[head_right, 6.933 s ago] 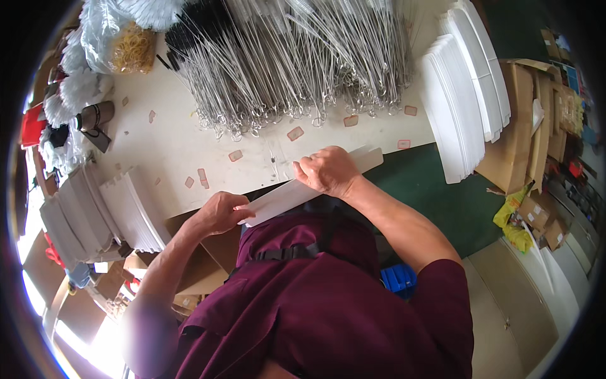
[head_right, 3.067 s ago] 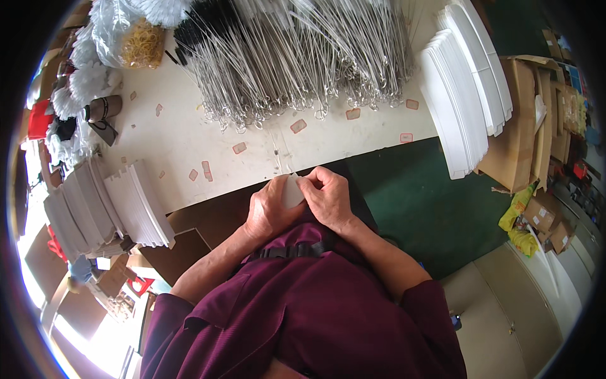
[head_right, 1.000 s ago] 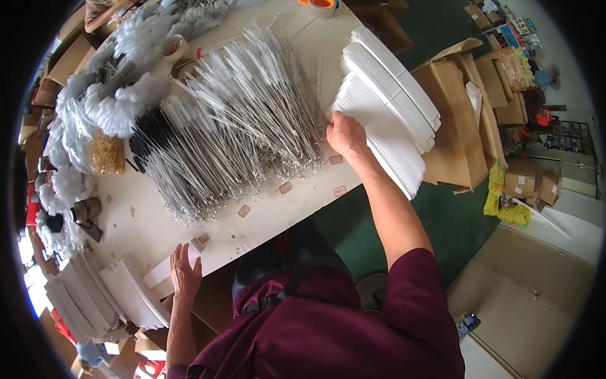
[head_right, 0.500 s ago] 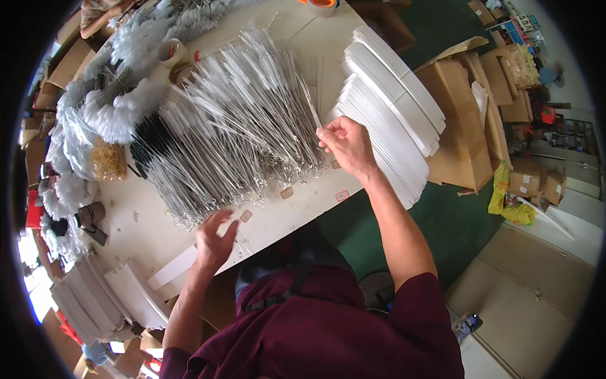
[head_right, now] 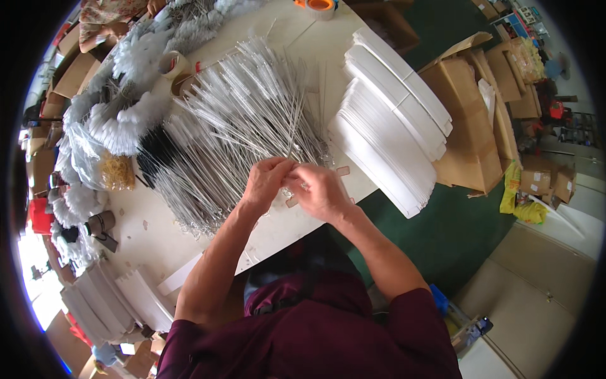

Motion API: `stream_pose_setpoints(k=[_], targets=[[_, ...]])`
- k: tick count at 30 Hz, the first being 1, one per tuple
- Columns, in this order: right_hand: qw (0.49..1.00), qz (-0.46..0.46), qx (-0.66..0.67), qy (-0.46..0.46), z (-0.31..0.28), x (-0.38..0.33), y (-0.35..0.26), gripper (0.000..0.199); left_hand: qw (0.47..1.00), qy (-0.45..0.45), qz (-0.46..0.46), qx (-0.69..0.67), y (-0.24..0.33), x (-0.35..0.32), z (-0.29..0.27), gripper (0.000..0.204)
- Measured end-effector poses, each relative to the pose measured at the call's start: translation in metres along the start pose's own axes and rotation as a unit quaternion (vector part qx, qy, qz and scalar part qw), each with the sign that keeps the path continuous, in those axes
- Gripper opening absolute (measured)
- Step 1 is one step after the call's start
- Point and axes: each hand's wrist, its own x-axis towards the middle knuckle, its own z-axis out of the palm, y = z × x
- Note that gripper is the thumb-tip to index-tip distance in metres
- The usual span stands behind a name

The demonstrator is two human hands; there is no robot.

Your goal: Packing bundles of brushes into long cardboard boxes.

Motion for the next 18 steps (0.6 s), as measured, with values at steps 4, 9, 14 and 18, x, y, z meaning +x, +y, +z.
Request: stream_pose_setpoints(k=[4, 9, 14, 18], targets=[[0.936, 0.295, 0.193, 0.020, -0.007, 0.009, 0.018, 0.032, 0.992, 0.016, -0.024, -0.120, -0.003, -0.018, 0.007, 0.024], [0.814, 0.373, 0.445, 0.006, 0.007, 0.052, 0.043, 0.044, 0.993, -0.002, -0.016, -0.119, -0.004, -0.041, 0.012, 0.022], [0.750, 0.380, 0.539, 0.049, 0.007, 0.059, 0.027, 0.030, 0.986, -0.004, -0.030, -0.162, -0.013, -0.073, 0.006, 0.024], [0.737, 0.350, 0.569, 0.103, 0.017, 0.050, 0.019, 0.026, 0.971, -0.045, -0.042, -0.233, -0.022, -0.090, 0.001, 0.020]])
